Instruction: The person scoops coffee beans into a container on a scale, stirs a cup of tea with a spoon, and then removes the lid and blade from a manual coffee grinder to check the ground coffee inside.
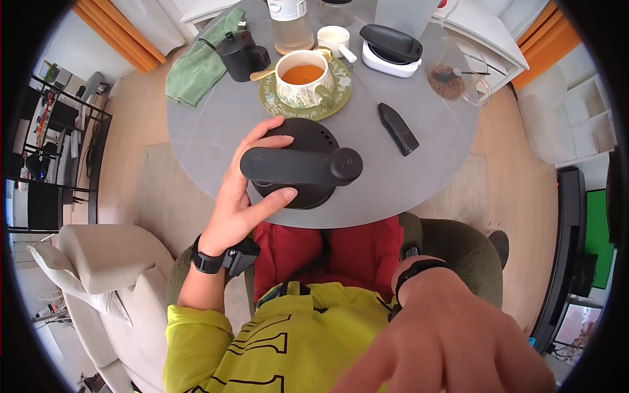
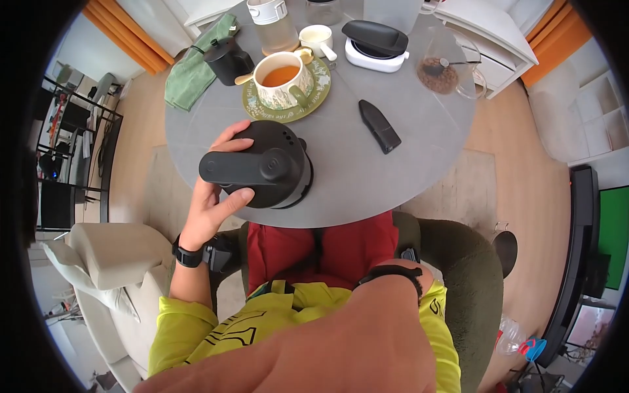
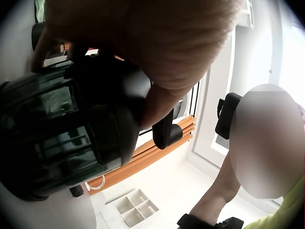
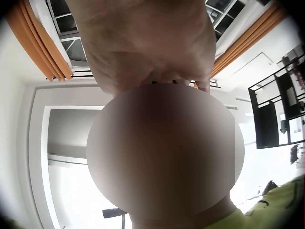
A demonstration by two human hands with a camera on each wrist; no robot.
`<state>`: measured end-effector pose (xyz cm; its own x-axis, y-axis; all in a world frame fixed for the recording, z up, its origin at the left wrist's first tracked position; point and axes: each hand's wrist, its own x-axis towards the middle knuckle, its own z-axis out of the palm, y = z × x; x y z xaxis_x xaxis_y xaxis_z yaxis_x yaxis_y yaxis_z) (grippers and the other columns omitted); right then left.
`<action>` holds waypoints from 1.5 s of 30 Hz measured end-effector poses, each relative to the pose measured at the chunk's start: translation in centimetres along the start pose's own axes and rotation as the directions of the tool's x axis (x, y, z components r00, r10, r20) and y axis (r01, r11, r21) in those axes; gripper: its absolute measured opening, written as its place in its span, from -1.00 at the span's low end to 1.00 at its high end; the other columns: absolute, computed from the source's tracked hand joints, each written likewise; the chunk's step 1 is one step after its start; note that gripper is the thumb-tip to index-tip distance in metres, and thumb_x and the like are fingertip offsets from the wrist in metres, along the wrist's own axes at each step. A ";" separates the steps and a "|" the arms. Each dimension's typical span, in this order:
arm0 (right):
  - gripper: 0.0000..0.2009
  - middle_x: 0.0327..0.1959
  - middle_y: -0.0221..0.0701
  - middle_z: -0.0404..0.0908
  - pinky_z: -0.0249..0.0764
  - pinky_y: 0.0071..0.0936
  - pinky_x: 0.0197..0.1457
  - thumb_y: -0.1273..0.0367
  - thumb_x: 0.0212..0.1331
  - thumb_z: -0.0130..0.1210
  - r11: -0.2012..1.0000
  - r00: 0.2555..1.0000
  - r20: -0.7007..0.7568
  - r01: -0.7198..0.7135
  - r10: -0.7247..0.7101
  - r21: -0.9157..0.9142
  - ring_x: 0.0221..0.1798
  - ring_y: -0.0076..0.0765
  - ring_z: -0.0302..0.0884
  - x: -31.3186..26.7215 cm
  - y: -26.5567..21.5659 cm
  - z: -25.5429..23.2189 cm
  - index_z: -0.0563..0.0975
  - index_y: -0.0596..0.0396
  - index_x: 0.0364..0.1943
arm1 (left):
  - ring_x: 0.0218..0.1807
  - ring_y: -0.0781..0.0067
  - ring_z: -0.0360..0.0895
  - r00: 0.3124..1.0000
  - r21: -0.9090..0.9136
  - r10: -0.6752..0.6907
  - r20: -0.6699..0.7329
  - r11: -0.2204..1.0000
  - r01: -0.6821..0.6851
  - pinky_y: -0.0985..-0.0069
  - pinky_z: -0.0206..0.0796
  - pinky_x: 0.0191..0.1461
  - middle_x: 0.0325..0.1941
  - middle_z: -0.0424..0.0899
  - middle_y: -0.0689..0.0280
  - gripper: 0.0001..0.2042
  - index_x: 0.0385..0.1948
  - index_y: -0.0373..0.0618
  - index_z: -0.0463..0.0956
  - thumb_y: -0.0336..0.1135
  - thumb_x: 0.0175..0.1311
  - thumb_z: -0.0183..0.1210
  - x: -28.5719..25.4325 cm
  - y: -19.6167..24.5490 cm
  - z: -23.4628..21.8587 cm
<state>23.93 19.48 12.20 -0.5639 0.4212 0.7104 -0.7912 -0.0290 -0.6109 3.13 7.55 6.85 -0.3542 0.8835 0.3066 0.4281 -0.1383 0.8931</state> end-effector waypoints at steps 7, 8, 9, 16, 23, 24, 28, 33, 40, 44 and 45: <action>-0.74 -0.14 -0.23 0.49 0.36 -0.09 0.17 0.26 0.21 0.06 0.971 0.997 -0.068 0.010 -0.026 -0.237 0.01 -0.17 0.45 -0.7 -0.3 -1.5 0.47 0.21 -0.24 | 0.38 0.12 0.19 1.000 -0.002 -0.014 -0.007 1.000 0.014 0.23 0.02 0.38 0.35 0.26 0.08 -0.48 0.08 -0.17 0.43 -0.42 -0.02 0.31 0.0 0.0 0.0; -0.75 -0.13 -0.23 0.48 0.35 -0.10 0.17 0.27 0.21 0.06 0.962 0.996 -0.081 0.007 -0.030 -0.272 0.01 -0.17 0.45 0.0 0.8 -1.0 0.48 0.22 -0.24 | 0.38 0.12 0.19 1.000 -0.006 -0.019 -0.006 1.000 0.019 0.23 0.02 0.38 0.35 0.26 0.08 -0.48 0.08 -0.17 0.43 -0.42 -0.02 0.31 0.0 0.0 0.0; -0.75 -0.13 -0.23 0.48 0.35 -0.11 0.18 0.28 0.21 0.06 0.952 0.995 -0.091 0.005 -0.034 -0.305 0.01 -0.18 0.45 -0.6 0.4 -0.9 0.48 0.22 -0.23 | 0.38 0.13 0.19 1.000 -0.011 -0.017 -0.002 1.000 0.017 0.23 0.02 0.38 0.35 0.26 0.09 -0.48 0.08 -0.17 0.43 -0.43 -0.02 0.30 0.1 0.1 0.0; -0.76 0.02 -0.18 0.53 0.29 -0.17 0.27 0.50 0.19 0.02 0.679 0.970 -0.238 -0.209 0.052 -0.704 0.19 -0.27 0.38 0.4 3.7 -2.2 0.48 0.28 -0.06 | 0.34 0.18 0.23 1.000 -0.015 0.004 -0.012 1.000 -0.004 0.28 0.06 0.36 0.35 0.25 0.13 -0.50 0.08 -0.15 0.43 -0.42 0.01 0.31 0.0 0.1 0.0; -0.65 -0.02 0.01 0.53 0.18 -0.07 0.36 0.40 0.33 -0.13 0.766 0.991 -0.134 -0.108 0.028 -0.634 0.12 -0.07 0.48 -0.7 3.0 -2.8 0.35 0.36 0.11 | 0.34 0.17 0.24 1.000 -0.039 0.015 -0.006 0.999 -0.015 0.27 0.07 0.36 0.34 0.25 0.15 -0.51 0.08 -0.16 0.43 -0.41 0.03 0.31 -0.1 -0.2 0.0; -0.65 -0.02 0.01 0.53 0.18 -0.07 0.36 0.40 0.33 -0.13 0.769 0.991 -0.131 -0.108 0.032 -0.630 0.12 -0.07 0.48 -1.0 3.1 -2.8 0.35 0.36 0.11 | 0.35 0.17 0.23 1.000 -0.054 0.007 -0.009 0.999 -0.007 0.26 0.06 0.36 0.34 0.26 0.15 -0.51 0.08 -0.16 0.43 -0.40 0.04 0.31 -0.1 -0.1 0.0; -0.63 -0.05 -0.06 0.56 0.21 -0.02 0.34 0.37 0.26 0.03 0.731 0.943 -0.298 -0.100 -0.147 -0.675 -0.02 -0.11 0.59 -0.6 5.1 -0.9 0.39 0.40 0.04 | 0.38 0.16 0.19 1.000 -0.033 0.007 -0.009 0.999 -0.007 0.26 0.06 0.37 0.32 0.29 0.17 -0.52 0.07 -0.16 0.42 -0.40 0.04 0.31 -0.1 -0.2 -0.2; -0.60 0.02 -0.01 0.52 0.19 0.00 0.35 0.34 0.28 0.02 0.693 0.974 -0.220 -0.122 -0.055 -0.711 0.01 -0.03 0.57 -2.0 3.5 -2.8 0.35 0.40 0.08 | 0.37 0.21 0.20 0.999 -0.012 0.009 0.031 1.000 -0.009 0.27 -0.01 0.40 0.40 0.19 0.15 -0.48 0.13 -0.16 0.39 -0.39 0.03 0.26 -0.1 -0.2 -0.2; -0.64 0.00 0.02 0.49 0.18 0.01 0.34 0.39 0.27 -0.01 0.779 0.985 -0.163 -0.067 -0.047 -0.623 0.03 -0.05 0.53 -1.8 4.2 -1.2 0.36 0.38 0.07 | 0.36 0.23 0.21 1.000 -0.043 0.007 0.009 0.999 -0.007 0.29 0.01 0.39 0.40 0.20 0.19 -0.49 0.12 -0.17 0.39 -0.41 0.04 0.26 -0.1 -0.1 -0.1; -0.48 0.07 0.05 0.48 0.07 0.05 0.40 0.25 0.24 0.08 0.699 0.931 -0.366 -0.260 -0.002 -0.666 0.22 0.00 0.42 -1.7 3.6 -0.8 0.31 0.38 0.16 | 0.36 0.23 0.20 1.000 -0.062 0.017 -0.017 0.998 -0.018 0.29 -0.01 0.39 0.39 0.22 0.20 -0.50 0.10 -0.16 0.42 -0.41 0.03 0.27 -0.2 -0.1 0.0; -0.51 0.02 0.04 0.52 0.08 0.04 0.40 0.27 0.25 0.06 0.712 0.955 -0.290 -0.165 -0.056 -0.682 0.19 -0.02 0.44 -0.9 4.4 -0.3 0.32 0.37 0.14 | 0.37 0.23 0.20 1.000 -0.066 0.016 -0.017 0.998 -0.017 0.29 -0.01 0.40 0.38 0.23 0.20 -0.50 0.09 -0.15 0.42 -0.41 0.03 0.27 -0.2 -0.1 0.0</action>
<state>21.06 19.23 8.77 -0.4254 0.6672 0.6114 -0.3088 0.5280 -0.7911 3.18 7.41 6.74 -0.3617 0.8732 0.3265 0.3784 -0.1826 0.9075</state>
